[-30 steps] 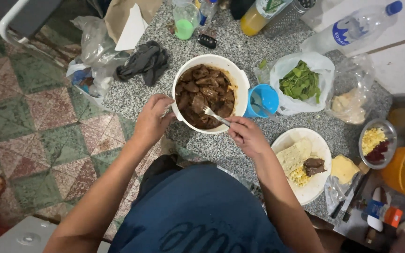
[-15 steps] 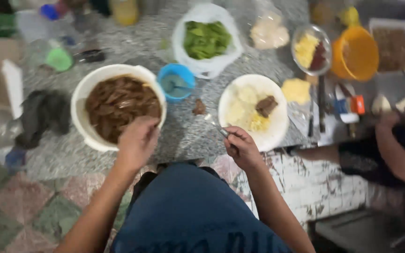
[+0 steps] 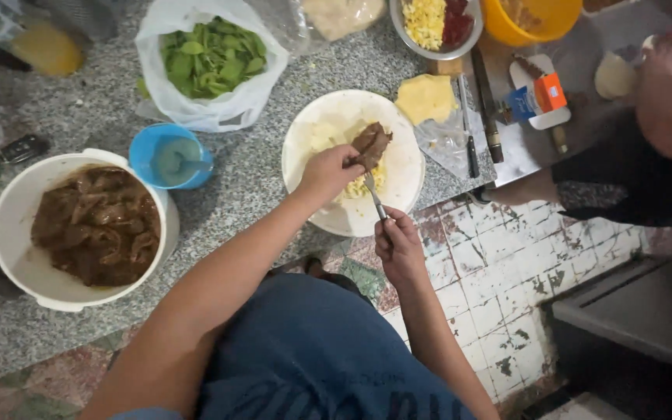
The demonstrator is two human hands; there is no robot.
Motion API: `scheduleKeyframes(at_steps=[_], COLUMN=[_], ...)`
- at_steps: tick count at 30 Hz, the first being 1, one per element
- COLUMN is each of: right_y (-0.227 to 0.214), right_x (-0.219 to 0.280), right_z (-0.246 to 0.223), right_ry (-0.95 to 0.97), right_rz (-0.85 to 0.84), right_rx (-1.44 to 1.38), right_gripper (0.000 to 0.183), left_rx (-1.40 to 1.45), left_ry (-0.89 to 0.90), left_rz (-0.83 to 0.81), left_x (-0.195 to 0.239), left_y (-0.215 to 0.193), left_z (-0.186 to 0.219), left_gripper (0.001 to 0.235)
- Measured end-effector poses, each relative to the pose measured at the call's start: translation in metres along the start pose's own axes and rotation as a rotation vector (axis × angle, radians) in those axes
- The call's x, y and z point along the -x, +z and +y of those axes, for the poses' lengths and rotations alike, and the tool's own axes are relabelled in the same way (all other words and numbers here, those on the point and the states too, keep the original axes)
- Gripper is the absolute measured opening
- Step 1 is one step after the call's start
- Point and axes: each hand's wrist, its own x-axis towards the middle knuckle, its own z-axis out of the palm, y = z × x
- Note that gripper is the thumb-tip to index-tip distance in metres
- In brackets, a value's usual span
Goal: The person scoops cooked meat from a white bucket onto a tortilla on a plate using a fork, then adds cheese slices and folds the tortilla. Another person is visible in the background preparing similar items.
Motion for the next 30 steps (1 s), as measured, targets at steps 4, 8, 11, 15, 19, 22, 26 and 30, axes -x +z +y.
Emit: scheduleKeyframes(at_steps=[4, 8, 11, 15, 19, 22, 26, 30], right_y=[-0.016, -0.032, -0.041, -0.054, -0.043, -0.033, -0.030, -0.034], right_x=[-0.014, -0.021, -0.019, -0.024, -0.027, -0.028, -0.032, -0.034], right_z=[-0.010, -0.023, -0.035, -0.044, -0.061, -0.071, -0.079, -0.084], right_ry=[-0.022, -0.183, -0.153, -0.125, -0.083, -0.117, -0.109, -0.055], right_rz=[0.050, 0.115, 0.090, 0.066, 0.016, -0.017, -0.033, -0.006], right_rx=[0.181, 0.668, 0.706, 0.780, 0.887, 0.883, 0.980, 1.016], right_gripper=[0.026, 0.032, 0.035, 0.037, 0.036, 0.036, 0.035, 0.035], left_rx=[-0.241, -0.509, -0.575, -0.585, -0.585, -0.529, -0.558, -0.516], left_ry=[-0.015, -0.065, -0.071, -0.079, -0.035, 0.056, 0.041, 0.089], left_rz=[-0.034, -0.042, -0.015, 0.033, 0.093, 0.048, 0.098, 0.223], left_x=[-0.019, -0.035, -0.028, -0.020, -0.009, -0.008, -0.024, 0.007], left_y=[0.012, 0.027, 0.027, 0.021, 0.015, 0.017, 0.028, 0.016], left_z=[0.007, -0.005, 0.002, 0.019, 0.033, 0.031, -0.003, 0.008], left_gripper=[0.035, 0.031, 0.031, 0.026, 0.024, 0.028, 0.026, 0.055])
